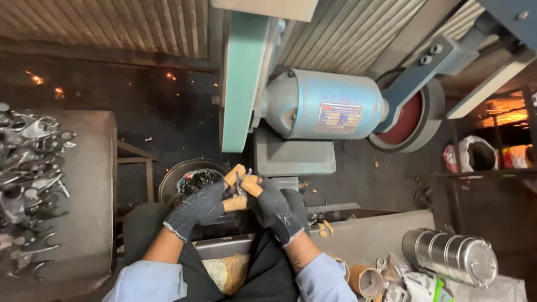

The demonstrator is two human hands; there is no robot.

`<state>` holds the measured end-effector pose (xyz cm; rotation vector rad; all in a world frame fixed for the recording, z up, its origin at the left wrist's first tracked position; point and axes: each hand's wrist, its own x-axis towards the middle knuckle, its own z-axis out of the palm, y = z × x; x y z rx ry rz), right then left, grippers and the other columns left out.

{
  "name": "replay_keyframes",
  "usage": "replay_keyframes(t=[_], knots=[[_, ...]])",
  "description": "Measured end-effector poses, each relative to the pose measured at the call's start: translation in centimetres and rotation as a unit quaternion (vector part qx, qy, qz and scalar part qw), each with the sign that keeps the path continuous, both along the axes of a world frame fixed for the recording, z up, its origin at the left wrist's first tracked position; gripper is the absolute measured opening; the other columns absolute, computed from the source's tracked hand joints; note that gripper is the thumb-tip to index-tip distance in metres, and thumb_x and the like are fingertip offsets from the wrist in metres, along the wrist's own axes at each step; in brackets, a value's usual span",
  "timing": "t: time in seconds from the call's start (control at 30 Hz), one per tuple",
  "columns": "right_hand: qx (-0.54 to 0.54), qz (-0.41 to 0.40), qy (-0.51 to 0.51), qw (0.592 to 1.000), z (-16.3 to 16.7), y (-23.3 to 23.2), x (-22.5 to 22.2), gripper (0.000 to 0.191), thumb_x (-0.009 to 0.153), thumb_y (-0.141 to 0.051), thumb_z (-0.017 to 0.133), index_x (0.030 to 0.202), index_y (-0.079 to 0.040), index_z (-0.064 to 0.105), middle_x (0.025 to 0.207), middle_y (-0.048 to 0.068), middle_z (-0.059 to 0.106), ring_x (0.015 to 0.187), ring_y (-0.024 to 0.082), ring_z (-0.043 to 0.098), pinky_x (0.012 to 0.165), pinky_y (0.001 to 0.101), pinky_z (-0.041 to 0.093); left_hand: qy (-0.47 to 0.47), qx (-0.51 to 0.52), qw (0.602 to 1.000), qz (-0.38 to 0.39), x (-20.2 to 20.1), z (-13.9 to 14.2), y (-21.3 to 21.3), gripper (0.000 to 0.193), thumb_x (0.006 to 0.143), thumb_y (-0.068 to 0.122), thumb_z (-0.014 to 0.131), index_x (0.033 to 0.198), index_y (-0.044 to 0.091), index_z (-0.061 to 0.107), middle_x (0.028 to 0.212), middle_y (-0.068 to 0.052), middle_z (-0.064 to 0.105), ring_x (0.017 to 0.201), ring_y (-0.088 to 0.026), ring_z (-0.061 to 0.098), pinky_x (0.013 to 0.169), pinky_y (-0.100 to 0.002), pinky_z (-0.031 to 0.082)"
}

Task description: The person repeatedly picks up small metal parts from a pile and grinds them against a belt grinder, creating sparks. They hold each part with gloved hands, rotate it to grind different edges, and place the finished pieces back onto the pile.

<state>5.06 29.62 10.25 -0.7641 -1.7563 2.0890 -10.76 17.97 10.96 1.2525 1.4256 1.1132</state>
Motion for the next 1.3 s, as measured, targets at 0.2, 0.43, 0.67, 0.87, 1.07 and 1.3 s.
replay_keyframes(t=[0.2,0.43,0.67,0.87,1.07,1.3], knots=[[-0.037,-0.086,-0.185,0.978,-4.2,-0.3,-4.4,0.031,0.099,-0.031,0.063,0.112,-0.004,0.07,0.096,0.005,0.071,0.084,0.012,0.063,0.069,0.0286,0.052,0.099,-0.097,0.957,0.256,-0.8,-5.1,-0.2,0.041,0.094,0.034,0.055,0.127,0.015,0.071,0.108,-0.019,0.076,0.101,-0.037,0.071,0.088,-0.042,0.054],[-0.068,-0.105,-0.095,0.988,-7.3,2.6,-5.4,0.025,0.098,-0.02,0.062,0.112,0.0,0.066,0.098,0.006,0.072,0.087,0.017,0.07,0.073,0.0306,0.059,0.075,-0.071,0.936,0.335,0.0,-7.7,3.7,0.031,0.096,0.032,0.063,0.116,0.012,0.072,0.104,-0.02,0.073,0.097,-0.039,0.07,0.084,-0.045,0.055],[-0.11,-0.155,0.026,0.981,-4.0,1.5,-2.9,0.027,0.102,-0.023,0.062,0.115,0.0,0.067,0.099,0.007,0.07,0.087,0.018,0.066,0.074,0.0322,0.057,0.084,0.099,0.967,0.219,-0.3,-5.1,2.6,0.033,0.092,0.033,0.069,0.107,0.002,0.07,0.096,-0.018,0.072,0.088,-0.037,0.068,0.072,-0.044,0.051],[-0.21,-0.197,0.007,0.958,0.6,0.6,-8.2,0.032,0.101,-0.035,0.057,0.112,-0.007,0.066,0.091,0.004,0.067,0.078,0.016,0.061,0.063,0.0319,0.05,-0.454,-0.028,0.856,0.245,1.0,-4.0,4.3,0.029,0.096,0.031,0.079,0.09,0.005,0.066,0.076,0.0,0.055,0.067,-0.012,0.047,0.059,-0.031,0.035],[-0.11,-0.195,-0.114,0.968,2.5,-2.4,-7.4,0.031,0.097,-0.041,0.057,0.113,-0.014,0.065,0.089,-0.001,0.066,0.073,0.013,0.059,0.054,0.0325,0.041,0.024,-0.014,0.97,0.242,-3.3,-1.3,-0.7,0.039,0.088,0.036,0.079,0.109,0.004,0.072,0.089,-0.014,0.071,0.084,-0.029,0.066,0.073,-0.043,0.051],[0.317,0.015,-0.338,0.886,4.5,-5.9,-4.8,0.04,0.092,-0.027,0.067,0.128,-0.01,0.071,0.118,0.008,0.073,0.107,0.022,0.064,0.095,0.0338,0.045,0.617,-0.26,0.704,0.236,-12.9,-5.5,-24.0,0.012,0.095,0.018,0.065,0.101,0.011,0.073,0.08,-0.011,0.07,0.077,-0.03,0.068,0.068,-0.046,0.053]])
